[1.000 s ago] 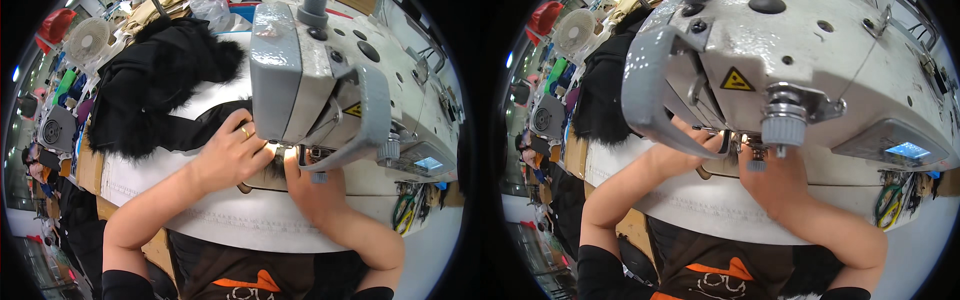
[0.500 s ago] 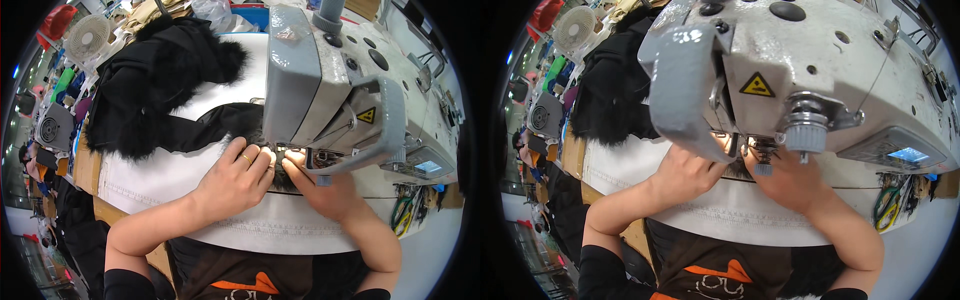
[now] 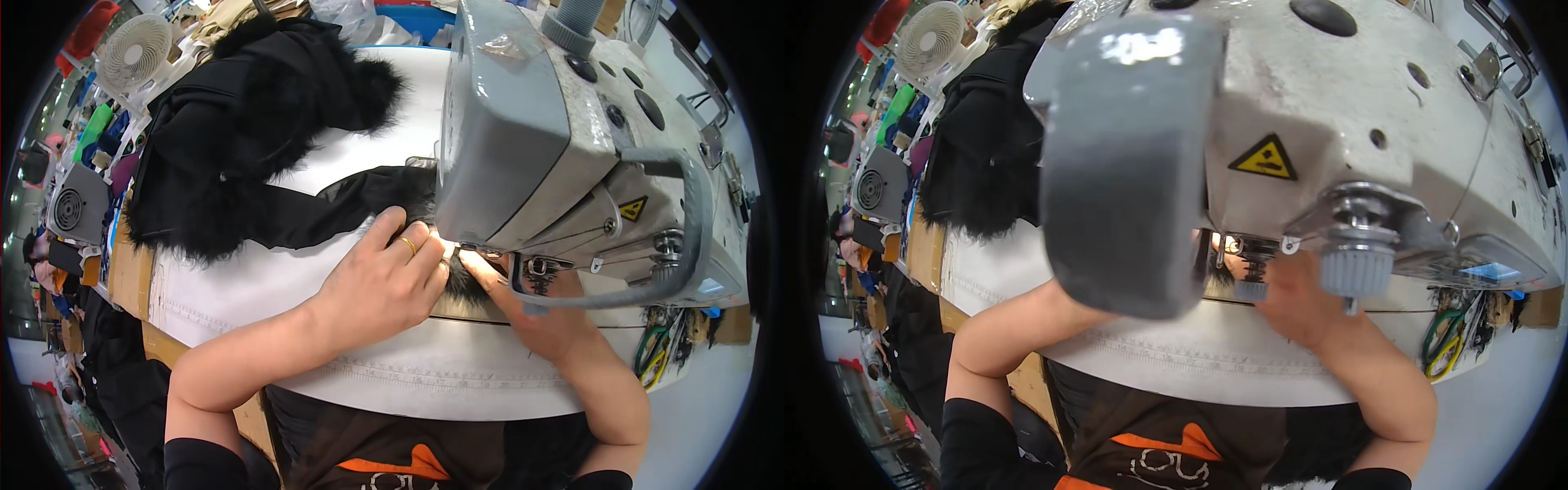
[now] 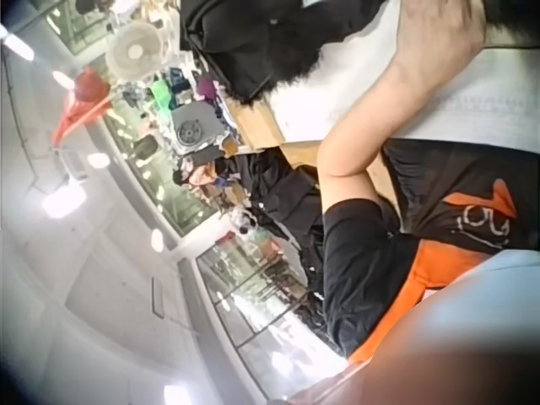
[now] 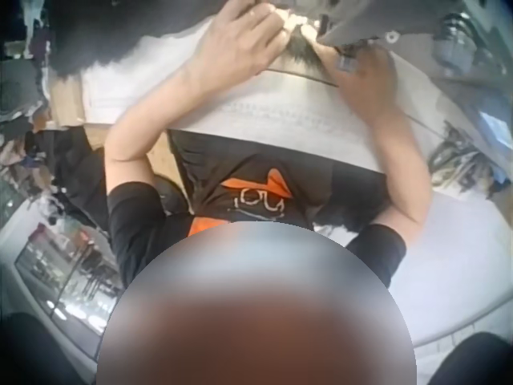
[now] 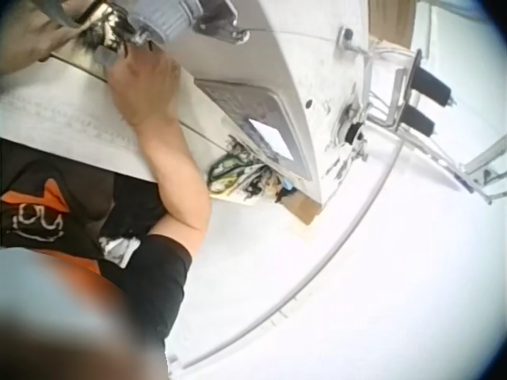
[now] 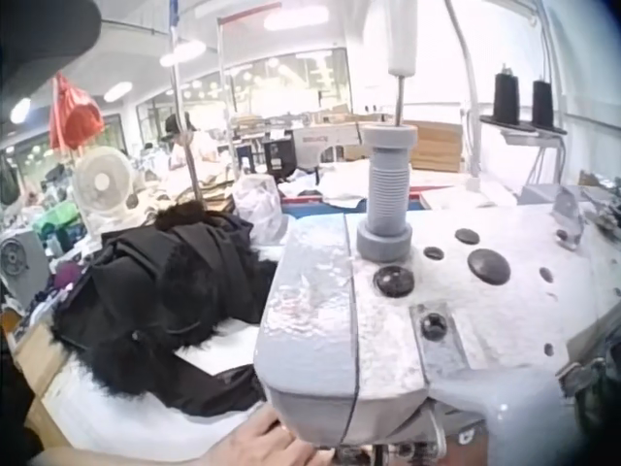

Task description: The person is sewing black fur trim onto fabric pieces using an industrial sewing machine.

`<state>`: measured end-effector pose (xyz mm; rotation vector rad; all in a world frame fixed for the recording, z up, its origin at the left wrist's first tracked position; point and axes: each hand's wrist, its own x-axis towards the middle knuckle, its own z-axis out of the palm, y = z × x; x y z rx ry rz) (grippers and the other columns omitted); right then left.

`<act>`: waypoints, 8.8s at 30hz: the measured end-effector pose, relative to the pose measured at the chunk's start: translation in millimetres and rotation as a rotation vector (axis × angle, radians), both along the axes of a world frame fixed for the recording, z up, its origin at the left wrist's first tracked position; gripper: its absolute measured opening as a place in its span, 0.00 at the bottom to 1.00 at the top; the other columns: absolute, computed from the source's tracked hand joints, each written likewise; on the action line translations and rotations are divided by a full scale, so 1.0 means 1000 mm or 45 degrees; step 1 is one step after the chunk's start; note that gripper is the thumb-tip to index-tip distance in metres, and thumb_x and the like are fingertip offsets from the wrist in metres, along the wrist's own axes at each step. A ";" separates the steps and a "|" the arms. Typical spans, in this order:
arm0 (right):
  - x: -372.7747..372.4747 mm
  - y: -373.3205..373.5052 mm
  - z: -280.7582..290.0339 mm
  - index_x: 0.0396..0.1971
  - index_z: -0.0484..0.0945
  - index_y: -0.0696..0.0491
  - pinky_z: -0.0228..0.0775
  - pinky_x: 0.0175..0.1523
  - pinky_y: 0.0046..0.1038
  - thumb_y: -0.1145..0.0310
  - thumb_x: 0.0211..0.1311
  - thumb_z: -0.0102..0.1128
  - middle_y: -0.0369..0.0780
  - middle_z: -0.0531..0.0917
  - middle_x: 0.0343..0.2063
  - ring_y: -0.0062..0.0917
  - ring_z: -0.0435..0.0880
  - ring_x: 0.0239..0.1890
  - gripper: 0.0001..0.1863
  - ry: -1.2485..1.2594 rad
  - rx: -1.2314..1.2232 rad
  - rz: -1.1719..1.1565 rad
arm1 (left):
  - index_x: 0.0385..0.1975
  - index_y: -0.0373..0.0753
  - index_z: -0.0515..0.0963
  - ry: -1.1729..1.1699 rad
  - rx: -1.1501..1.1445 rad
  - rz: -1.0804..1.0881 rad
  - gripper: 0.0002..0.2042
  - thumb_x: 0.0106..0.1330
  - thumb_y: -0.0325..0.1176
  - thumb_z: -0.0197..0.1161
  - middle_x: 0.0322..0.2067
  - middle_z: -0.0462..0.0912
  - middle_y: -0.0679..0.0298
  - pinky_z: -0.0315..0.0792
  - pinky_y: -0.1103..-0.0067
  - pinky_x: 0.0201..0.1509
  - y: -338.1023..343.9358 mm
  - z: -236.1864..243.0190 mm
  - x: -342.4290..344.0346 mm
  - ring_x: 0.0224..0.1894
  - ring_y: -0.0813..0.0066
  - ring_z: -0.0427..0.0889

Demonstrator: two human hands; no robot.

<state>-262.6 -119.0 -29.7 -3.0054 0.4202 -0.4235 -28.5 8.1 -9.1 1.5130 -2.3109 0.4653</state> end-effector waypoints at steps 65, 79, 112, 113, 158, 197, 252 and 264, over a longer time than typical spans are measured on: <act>0.004 -0.017 0.010 0.58 0.86 0.39 0.79 0.43 0.36 0.80 0.52 0.58 0.35 0.83 0.29 0.31 0.83 0.33 0.32 -0.007 -0.128 0.039 | 0.47 0.43 0.84 0.284 0.260 -0.110 0.14 0.61 0.28 0.63 0.53 0.81 0.70 0.67 0.61 0.64 -0.010 0.000 0.036 0.60 0.70 0.76; -0.007 -0.019 -0.007 0.53 0.86 0.43 0.77 0.41 0.37 0.78 0.57 0.60 0.35 0.83 0.32 0.31 0.85 0.35 0.24 0.045 -0.110 -0.026 | 0.45 0.42 0.82 0.257 0.192 -0.082 0.13 0.60 0.30 0.63 0.47 0.80 0.68 0.69 0.61 0.67 -0.010 -0.001 0.031 0.58 0.68 0.76; 0.019 0.003 0.041 0.50 0.78 0.50 0.76 0.45 0.42 0.70 0.47 0.69 0.40 0.83 0.44 0.40 0.84 0.43 0.25 -0.005 0.572 0.383 | 0.37 0.43 0.88 -0.333 0.546 -0.335 0.09 0.63 0.30 0.60 0.40 0.87 0.70 0.63 0.67 0.70 -0.023 0.079 0.023 0.54 0.73 0.82; 0.020 0.005 0.039 0.48 0.79 0.50 0.75 0.46 0.48 0.71 0.45 0.67 0.42 0.84 0.40 0.46 0.83 0.40 0.24 -0.096 0.655 0.410 | 0.37 0.43 0.88 -0.335 0.547 -0.337 0.09 0.63 0.30 0.60 0.40 0.87 0.70 0.63 0.67 0.70 -0.024 0.080 0.022 0.54 0.73 0.82; 0.011 0.007 0.031 0.43 0.88 0.53 0.78 0.49 0.36 0.70 0.61 0.70 0.36 0.89 0.42 0.34 0.87 0.44 0.11 -0.187 0.015 0.216 | 0.32 0.38 0.80 -0.546 0.130 -0.295 0.07 0.59 0.33 0.62 0.33 0.85 0.64 0.69 0.75 0.50 -0.003 0.049 0.013 0.44 0.72 0.82; 0.013 0.009 0.019 0.47 0.87 0.49 0.76 0.53 0.43 0.65 0.64 0.67 0.39 0.86 0.42 0.39 0.84 0.47 0.13 0.078 0.444 -0.283 | 0.36 0.37 0.78 -0.270 0.121 -0.177 0.11 0.55 0.34 0.63 0.32 0.77 0.67 0.71 0.66 0.59 -0.008 0.022 0.015 0.44 0.65 0.79; 0.009 -0.005 0.025 0.48 0.87 0.47 0.79 0.48 0.45 0.70 0.55 0.70 0.41 0.87 0.41 0.42 0.87 0.42 0.17 0.270 0.192 -0.127 | 0.30 0.39 0.76 -0.339 0.091 0.017 0.06 0.56 0.32 0.63 0.23 0.73 0.68 0.67 0.72 0.45 -0.007 0.021 0.003 0.31 0.70 0.75; 0.017 -0.001 0.018 0.38 0.83 0.49 0.79 0.47 0.39 0.71 0.52 0.72 0.36 0.87 0.41 0.37 0.87 0.43 0.12 -0.170 0.159 0.361 | 0.37 0.38 0.82 -0.042 0.372 -0.145 0.09 0.60 0.31 0.59 0.35 0.82 0.67 0.65 0.62 0.64 0.000 0.060 0.007 0.49 0.65 0.79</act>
